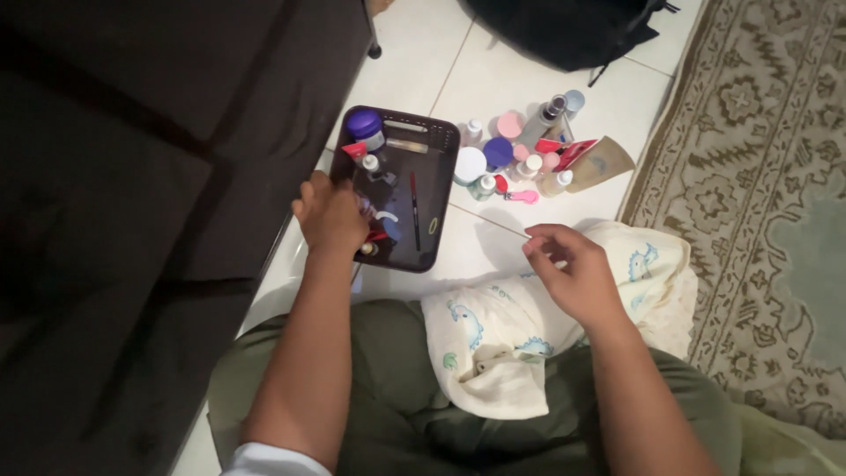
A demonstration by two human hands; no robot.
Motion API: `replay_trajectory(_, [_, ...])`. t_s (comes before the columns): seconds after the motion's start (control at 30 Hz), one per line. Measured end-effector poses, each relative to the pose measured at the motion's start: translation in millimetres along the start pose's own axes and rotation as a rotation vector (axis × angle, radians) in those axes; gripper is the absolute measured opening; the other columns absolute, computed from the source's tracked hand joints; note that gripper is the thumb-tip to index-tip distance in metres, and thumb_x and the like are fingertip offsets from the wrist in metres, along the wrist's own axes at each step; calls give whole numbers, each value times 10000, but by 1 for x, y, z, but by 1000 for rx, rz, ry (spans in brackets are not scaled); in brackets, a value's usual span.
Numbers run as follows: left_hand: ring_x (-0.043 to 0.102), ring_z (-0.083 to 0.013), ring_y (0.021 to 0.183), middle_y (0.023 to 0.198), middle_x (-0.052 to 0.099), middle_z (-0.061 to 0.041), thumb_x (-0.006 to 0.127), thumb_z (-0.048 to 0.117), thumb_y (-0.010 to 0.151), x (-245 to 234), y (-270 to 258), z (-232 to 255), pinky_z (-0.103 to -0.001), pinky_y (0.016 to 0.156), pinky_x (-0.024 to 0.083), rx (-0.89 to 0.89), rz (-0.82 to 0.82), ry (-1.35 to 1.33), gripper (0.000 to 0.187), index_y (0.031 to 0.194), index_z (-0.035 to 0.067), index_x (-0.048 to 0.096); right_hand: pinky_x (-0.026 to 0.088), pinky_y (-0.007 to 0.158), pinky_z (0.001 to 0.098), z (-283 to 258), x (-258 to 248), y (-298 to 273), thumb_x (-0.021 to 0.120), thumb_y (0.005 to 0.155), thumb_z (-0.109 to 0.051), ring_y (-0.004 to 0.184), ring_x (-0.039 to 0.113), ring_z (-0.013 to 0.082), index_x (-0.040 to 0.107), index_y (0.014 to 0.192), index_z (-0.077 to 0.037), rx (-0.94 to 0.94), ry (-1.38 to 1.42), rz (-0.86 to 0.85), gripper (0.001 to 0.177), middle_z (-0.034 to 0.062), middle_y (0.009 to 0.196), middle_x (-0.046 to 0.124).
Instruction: Sorting and organizing various cosmetic items like bottles, tubes, and jars into a black organizer tray on the floor.
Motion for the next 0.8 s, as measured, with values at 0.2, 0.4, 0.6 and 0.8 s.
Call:
replay_trajectory(0.2, [576, -382, 1151, 1186, 563, -97, 813, 403, 742, -25, -5, 17, -502, 952, 437, 166, 220, -336, 477, 1111, 141, 663, 575, 727, 353, 9, 7, 12, 760, 869, -50, 854, 740, 245, 773, 1116, -117, 57, -45, -10, 256, 102, 909, 772])
replay_trajectory(0.4, [742, -274, 1058, 1146, 712, -122, 800, 127, 806, -27, -13, 45, -369, 920, 604, 145, -4, -1218, 497, 1277, 153, 644, 587, 740, 353, 12, 17, 17, 751, 850, -9, 846, 762, 285, 743, 1169, -67, 5, 13, -51, 324, 135, 923, 769])
replay_trajectory(0.6, [658, -221, 1198, 1326, 631, -168, 738, 22, 934, 6, -36, 87, -339, 1021, 577, 315, -254, -1766, 600, 1466, 79, 466, 581, 768, 387, -17, 22, 11, 779, 826, -25, 893, 745, 306, 558, 1409, -15, -61, 155, -79, 623, 210, 1147, 676])
replay_trajectory(0.8, [722, -145, 965, 1181, 697, -129, 793, 21, 883, 23, -44, 104, -286, 827, 658, 363, -403, -1721, 638, 1451, 93, 511, 580, 765, 387, -3, 33, 6, 829, 792, -37, 883, 735, 301, 465, 1473, -7, -157, 254, -137, 773, 196, 1147, 693])
Point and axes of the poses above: each hand's wrist, its own y-axis towards the middle knuckle, its own x-axis out of the palm, z = x × y, the point moved 4 cm from there along y, towards the middle knuckle
